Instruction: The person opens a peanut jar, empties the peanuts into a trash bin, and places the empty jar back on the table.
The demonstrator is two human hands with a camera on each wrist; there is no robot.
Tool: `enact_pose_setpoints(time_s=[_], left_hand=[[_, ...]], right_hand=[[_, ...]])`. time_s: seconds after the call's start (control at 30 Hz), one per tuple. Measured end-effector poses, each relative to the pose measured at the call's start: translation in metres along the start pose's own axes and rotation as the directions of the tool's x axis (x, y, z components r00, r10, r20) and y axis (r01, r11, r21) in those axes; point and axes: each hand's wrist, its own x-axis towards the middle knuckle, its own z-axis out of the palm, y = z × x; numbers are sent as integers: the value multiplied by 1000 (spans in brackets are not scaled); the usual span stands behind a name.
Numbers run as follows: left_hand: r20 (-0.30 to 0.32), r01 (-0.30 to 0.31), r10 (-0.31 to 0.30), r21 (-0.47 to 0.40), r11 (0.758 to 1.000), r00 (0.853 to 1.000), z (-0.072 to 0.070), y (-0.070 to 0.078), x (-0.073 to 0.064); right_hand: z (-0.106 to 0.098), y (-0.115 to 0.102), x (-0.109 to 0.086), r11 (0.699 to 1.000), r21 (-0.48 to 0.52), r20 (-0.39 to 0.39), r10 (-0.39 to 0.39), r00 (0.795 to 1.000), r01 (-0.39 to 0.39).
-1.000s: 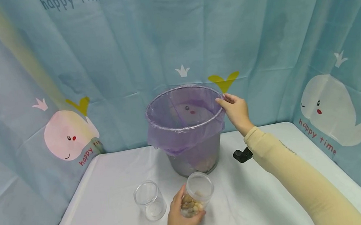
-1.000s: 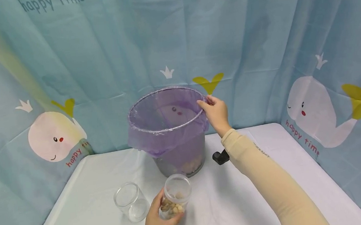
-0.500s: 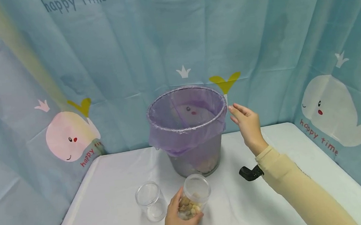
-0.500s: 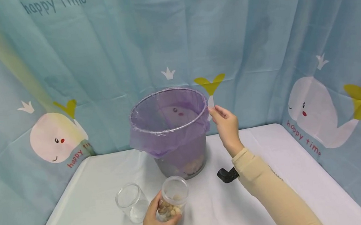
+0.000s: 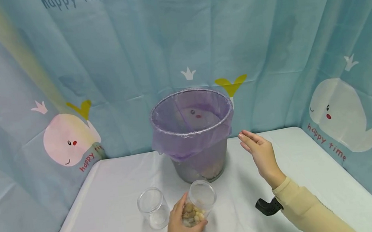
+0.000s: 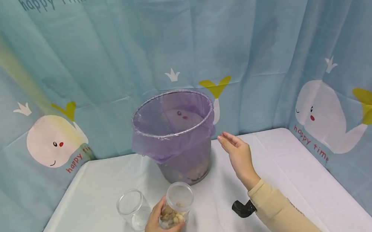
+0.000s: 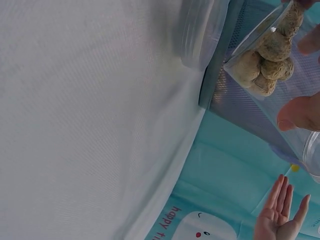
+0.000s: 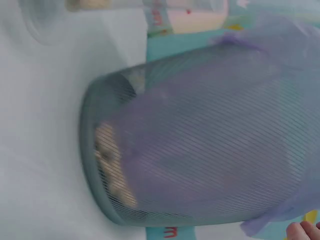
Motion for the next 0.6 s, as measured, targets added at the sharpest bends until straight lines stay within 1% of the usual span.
enact_pose_setpoints(time_s=[0.2,0.37,0.47,0.6], left_hand=[[-8,-25,25,30,999,1000,-1,0,1],[-12,-32,33,43,999,999,-3,1,3],[-1,-32,32,49,998,999,-4,3,4],[4,-33,33,52,998,999,-3,4,4]], right_hand=[[-3,16,-14,999,-19,26,30,999,-29],[-6,25,-25,997,-46,45,63,997,-61],[-7,30,-32,996,-40,52,81,995,-79],[-9,35,-41,996,-16,62,85,994,-84]])
